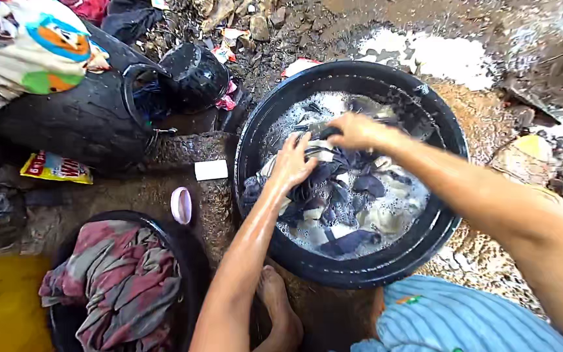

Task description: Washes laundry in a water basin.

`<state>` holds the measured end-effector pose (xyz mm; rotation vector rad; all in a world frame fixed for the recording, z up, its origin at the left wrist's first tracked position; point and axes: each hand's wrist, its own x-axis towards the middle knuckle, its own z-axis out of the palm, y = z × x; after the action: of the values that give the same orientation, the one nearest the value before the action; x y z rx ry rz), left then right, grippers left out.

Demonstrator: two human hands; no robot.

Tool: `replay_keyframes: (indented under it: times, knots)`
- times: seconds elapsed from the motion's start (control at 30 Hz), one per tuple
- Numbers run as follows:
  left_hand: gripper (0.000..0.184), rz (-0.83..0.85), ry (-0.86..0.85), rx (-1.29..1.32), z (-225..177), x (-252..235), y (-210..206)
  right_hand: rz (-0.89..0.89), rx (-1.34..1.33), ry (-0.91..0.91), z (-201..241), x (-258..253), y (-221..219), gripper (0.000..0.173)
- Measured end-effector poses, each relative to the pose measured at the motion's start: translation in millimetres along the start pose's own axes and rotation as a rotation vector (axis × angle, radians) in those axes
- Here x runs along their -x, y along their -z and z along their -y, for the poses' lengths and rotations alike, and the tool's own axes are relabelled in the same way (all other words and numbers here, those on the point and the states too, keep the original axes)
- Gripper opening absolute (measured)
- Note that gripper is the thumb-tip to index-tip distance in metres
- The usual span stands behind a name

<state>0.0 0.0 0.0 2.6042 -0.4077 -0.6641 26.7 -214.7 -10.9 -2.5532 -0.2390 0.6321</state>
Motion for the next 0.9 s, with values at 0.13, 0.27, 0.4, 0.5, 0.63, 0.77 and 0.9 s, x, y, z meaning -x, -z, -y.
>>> replay_keyframes:
  times: [0.13, 0.27, 0.4, 0.5, 0.63, 0.77, 0.9]
  knots:
    - [0.068, -0.004, -0.018, -0.136, -7, -48, -72, -0.374, 0.096, -0.064, -24, 4, -98, 0.051]
    - [0.055, 0.148, 0.086, -0.139, -15, -82, -61, -0.266, -0.018, -0.145, -37, -16, -96, 0.053]
    - [0.052, 0.119, 0.189, -0.081, -33, -87, -50, 0.281, -0.213, -0.458, -17, 2, -39, 0.050]
    - [0.048, 0.027, 0.245, -0.054, -29, -69, -55, 0.223, -0.153, -0.446, -34, 5, -66, 0.047]
    - [0.031, -0.085, 0.102, 0.224, -14, 7, -25, 0.188, 0.042, -0.111, -37, -4, -59, 0.047]
    - [0.012, -0.481, -0.265, 0.820, 18, 71, 47, -0.408, -0.028, 0.183, -81, 7, -52, 0.048]
    - [0.025, -0.586, -0.245, 1.512, 19, 79, 63, -0.478, -0.615, 0.103, -44, 22, -9, 0.030]
